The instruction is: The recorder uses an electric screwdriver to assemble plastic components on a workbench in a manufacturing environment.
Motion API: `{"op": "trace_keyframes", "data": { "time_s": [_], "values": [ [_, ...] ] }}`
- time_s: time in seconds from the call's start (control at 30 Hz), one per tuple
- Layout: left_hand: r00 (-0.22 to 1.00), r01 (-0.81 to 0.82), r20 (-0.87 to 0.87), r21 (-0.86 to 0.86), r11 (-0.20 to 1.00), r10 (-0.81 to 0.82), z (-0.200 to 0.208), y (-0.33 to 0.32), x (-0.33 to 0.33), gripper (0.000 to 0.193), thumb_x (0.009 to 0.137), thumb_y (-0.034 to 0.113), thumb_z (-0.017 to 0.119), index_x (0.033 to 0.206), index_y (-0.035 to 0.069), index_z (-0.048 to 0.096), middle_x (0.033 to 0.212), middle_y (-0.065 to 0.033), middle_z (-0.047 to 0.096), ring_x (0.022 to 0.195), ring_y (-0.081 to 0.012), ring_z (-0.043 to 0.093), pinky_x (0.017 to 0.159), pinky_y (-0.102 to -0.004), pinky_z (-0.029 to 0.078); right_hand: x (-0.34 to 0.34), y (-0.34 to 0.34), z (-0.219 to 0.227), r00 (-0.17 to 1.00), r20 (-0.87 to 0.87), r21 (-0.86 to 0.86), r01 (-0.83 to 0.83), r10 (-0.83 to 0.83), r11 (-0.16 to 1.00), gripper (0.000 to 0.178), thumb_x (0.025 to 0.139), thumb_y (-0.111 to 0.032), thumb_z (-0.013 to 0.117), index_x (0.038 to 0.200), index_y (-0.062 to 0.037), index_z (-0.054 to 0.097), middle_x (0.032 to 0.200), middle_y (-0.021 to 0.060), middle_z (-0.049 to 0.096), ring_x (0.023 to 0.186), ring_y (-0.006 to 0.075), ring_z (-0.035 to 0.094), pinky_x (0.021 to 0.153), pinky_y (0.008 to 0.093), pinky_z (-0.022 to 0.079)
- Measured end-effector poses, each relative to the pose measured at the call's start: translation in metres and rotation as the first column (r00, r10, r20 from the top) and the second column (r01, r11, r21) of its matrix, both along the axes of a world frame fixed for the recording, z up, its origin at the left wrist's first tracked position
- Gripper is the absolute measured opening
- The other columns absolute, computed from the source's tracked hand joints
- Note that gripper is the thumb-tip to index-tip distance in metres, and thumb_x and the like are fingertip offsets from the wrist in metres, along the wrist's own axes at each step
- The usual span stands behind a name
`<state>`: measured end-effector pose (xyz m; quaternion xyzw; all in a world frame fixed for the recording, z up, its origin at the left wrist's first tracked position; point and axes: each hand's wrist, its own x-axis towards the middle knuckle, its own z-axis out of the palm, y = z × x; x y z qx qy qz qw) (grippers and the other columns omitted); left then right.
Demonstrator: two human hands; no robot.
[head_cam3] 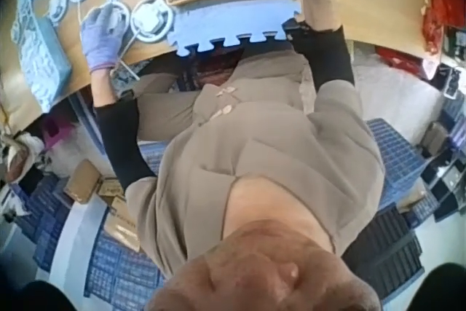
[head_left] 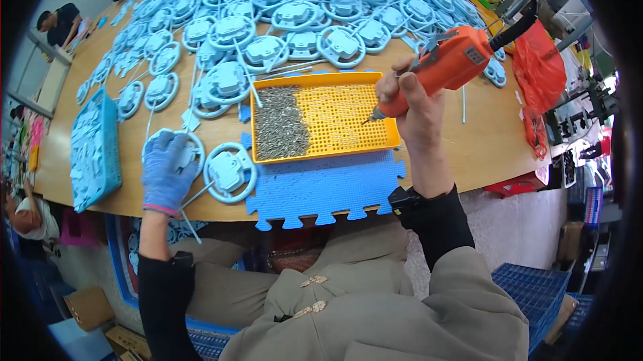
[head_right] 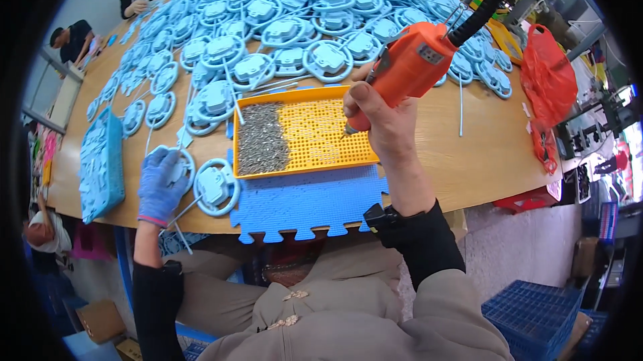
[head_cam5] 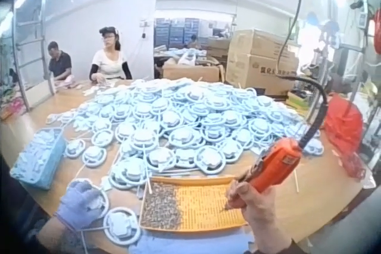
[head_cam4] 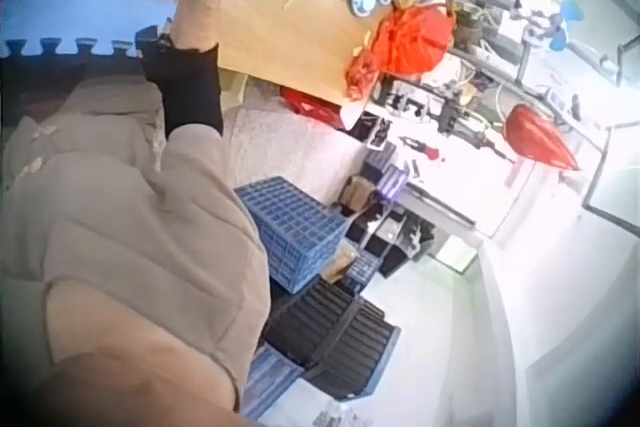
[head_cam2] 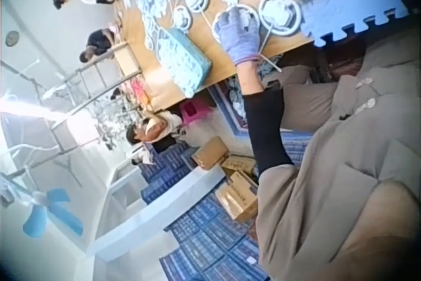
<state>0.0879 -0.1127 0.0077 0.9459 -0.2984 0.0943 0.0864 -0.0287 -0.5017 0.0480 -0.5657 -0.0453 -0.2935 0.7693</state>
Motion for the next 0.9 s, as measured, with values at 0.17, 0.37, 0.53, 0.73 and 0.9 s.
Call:
{"op": "trace_keyframes", "data": {
  "time_s": [0.17,0.37,0.53,0.73,0.9],
  "values": [
    [0.996,-0.084,0.020,-0.174,0.981,0.089,0.021,0.003,-0.021,0.047,0.071,0.009,0.068,0.116,0.004,0.058,0.117,-0.0196,0.052,0.110,-0.0344,0.048,0.095,-0.0420,0.040,0.012,-0.004,-0.010,0.999,0.005,-0.026,0.035,-0.035,0.999,0.034,0.083,-0.031,0.069,0.097,-0.0055,0.051,0.070,0.0057,0.054,0.062,0.0161,0.051,0.061,0.0317,0.042],
    [0.971,-0.209,0.018,-0.417,0.884,0.238,0.045,-0.040,-0.110,0.043,0.077,0.003,0.065,0.118,-0.001,0.055,0.120,-0.0175,0.051,0.115,-0.0310,0.047,0.098,-0.0397,0.038,0.025,-0.011,-0.020,0.995,0.090,0.046,0.048,-0.052,0.998,0.032,0.082,-0.027,0.069,0.094,-0.0045,0.050,0.066,0.0055,0.053,0.058,0.0151,0.051,0.055,0.0294,0.042],
    [0.976,-0.217,-0.041,-0.317,0.923,0.215,0.029,-0.080,-0.151,0.048,0.071,0.013,0.071,0.115,0.001,0.057,0.115,-0.0165,0.051,0.109,-0.0339,0.047,0.093,-0.0429,0.040,0.029,-0.011,-0.020,0.993,0.118,0.095,0.015,-0.027,0.995,0.030,0.082,-0.020,0.070,0.094,-0.0031,0.049,0.062,0.0056,0.052,0.055,0.0146,0.053,0.049,0.0273,0.043],
    [0.984,-0.137,-0.138,-0.222,0.965,0.108,0.018,-0.110,-0.154,0.056,0.061,0.025,0.079,0.109,0.005,0.061,0.104,-0.0135,0.052,0.101,-0.0343,0.048,0.084,-0.0442,0.043,0.031,-0.017,-0.026,0.999,0.038,-0.026,0.022,-0.021,0.999,0.032,0.084,-0.034,0.066,0.092,-0.0073,0.051,0.068,0.0051,0.052,0.061,0.0143,0.048,0.061,0.0314,0.040],
    [0.955,-0.118,-0.296,-0.362,0.925,0.006,0.015,-0.113,-0.163,0.061,0.058,0.019,0.081,0.113,0.006,0.059,0.110,-0.0170,0.050,0.101,-0.0341,0.052,0.082,-0.0401,0.046,0.031,-0.017,-0.026,0.998,0.062,-0.044,0.004,-0.001,0.999,0.031,0.084,-0.033,0.067,0.091,-0.0078,0.050,0.067,0.0056,0.053,0.060,0.0149,0.049,0.059,0.0315,0.041]
  ]
}}
